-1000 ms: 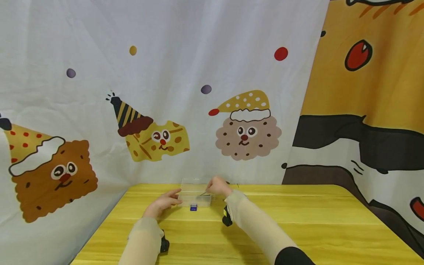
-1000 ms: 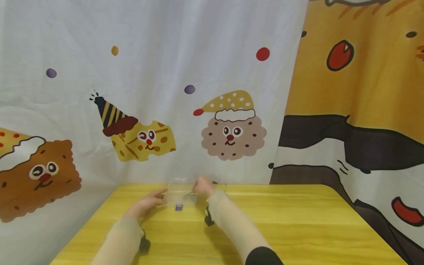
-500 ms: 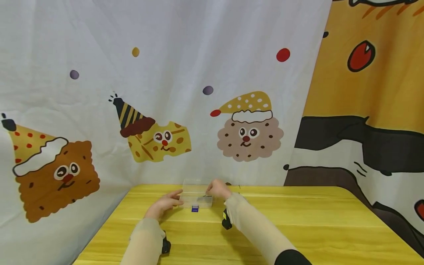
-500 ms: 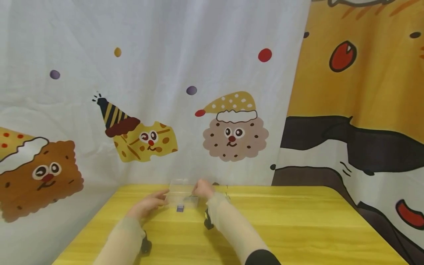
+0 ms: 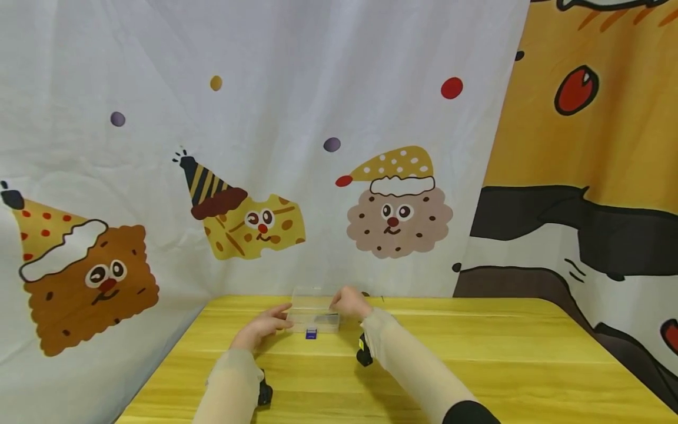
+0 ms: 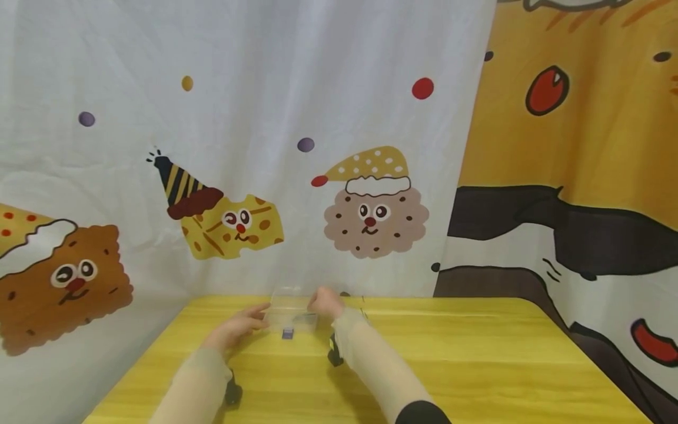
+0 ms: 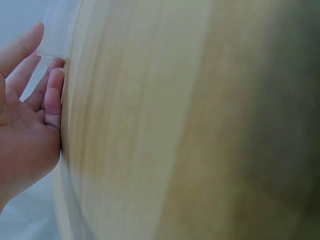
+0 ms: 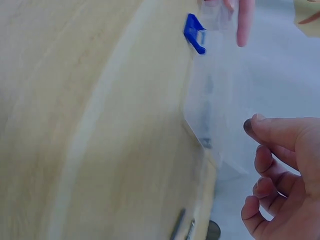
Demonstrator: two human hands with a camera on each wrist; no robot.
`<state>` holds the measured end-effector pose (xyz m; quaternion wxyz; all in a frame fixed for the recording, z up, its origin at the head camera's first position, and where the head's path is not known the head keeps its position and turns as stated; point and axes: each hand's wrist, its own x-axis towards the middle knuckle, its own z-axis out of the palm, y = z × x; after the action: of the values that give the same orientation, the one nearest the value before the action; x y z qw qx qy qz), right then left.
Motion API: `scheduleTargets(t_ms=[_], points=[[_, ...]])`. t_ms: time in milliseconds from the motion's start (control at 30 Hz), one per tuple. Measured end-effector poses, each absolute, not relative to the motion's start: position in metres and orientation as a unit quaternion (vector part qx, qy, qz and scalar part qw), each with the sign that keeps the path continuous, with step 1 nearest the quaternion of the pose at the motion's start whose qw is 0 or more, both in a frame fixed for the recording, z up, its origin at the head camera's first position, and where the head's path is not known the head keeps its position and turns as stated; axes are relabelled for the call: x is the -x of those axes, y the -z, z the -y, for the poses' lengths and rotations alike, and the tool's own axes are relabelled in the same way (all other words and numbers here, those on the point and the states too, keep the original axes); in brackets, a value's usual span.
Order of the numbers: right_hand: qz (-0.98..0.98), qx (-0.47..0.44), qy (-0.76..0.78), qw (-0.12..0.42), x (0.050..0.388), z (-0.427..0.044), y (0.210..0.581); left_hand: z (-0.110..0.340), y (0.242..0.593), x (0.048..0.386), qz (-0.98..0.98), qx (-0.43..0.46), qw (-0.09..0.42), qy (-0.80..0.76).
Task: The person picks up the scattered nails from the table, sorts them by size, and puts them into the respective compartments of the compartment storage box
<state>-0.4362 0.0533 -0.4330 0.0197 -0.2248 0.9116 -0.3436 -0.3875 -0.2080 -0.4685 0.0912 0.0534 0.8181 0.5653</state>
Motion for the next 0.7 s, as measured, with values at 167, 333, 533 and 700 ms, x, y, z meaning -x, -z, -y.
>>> scheduleTargets(t_ms=[167, 333, 533, 700], points=[[-0.912, 0.223, 0.343, 0.011, 0.432, -0.07, 0.42, 0.208, 0.47, 0.389, -0.821, -0.057, 0.094, -0.56], [-0.905, 0.221, 0.363, 0.0, 0.434, -0.087, 0.414, 0.209, 0.468, 0.389, -0.826, -0.056, 0.092, -0.553], [-0.894, 0.201, 0.4, -0.007, 0.427, -0.109, 0.415, 0.207, 0.465, 0.387, -0.825, -0.064, 0.099, -0.553], [-0.886, 0.194, 0.421, -0.006, 0.414, -0.127, 0.421, 0.206, 0.465, 0.385, -0.824, -0.06, 0.103, -0.554]])
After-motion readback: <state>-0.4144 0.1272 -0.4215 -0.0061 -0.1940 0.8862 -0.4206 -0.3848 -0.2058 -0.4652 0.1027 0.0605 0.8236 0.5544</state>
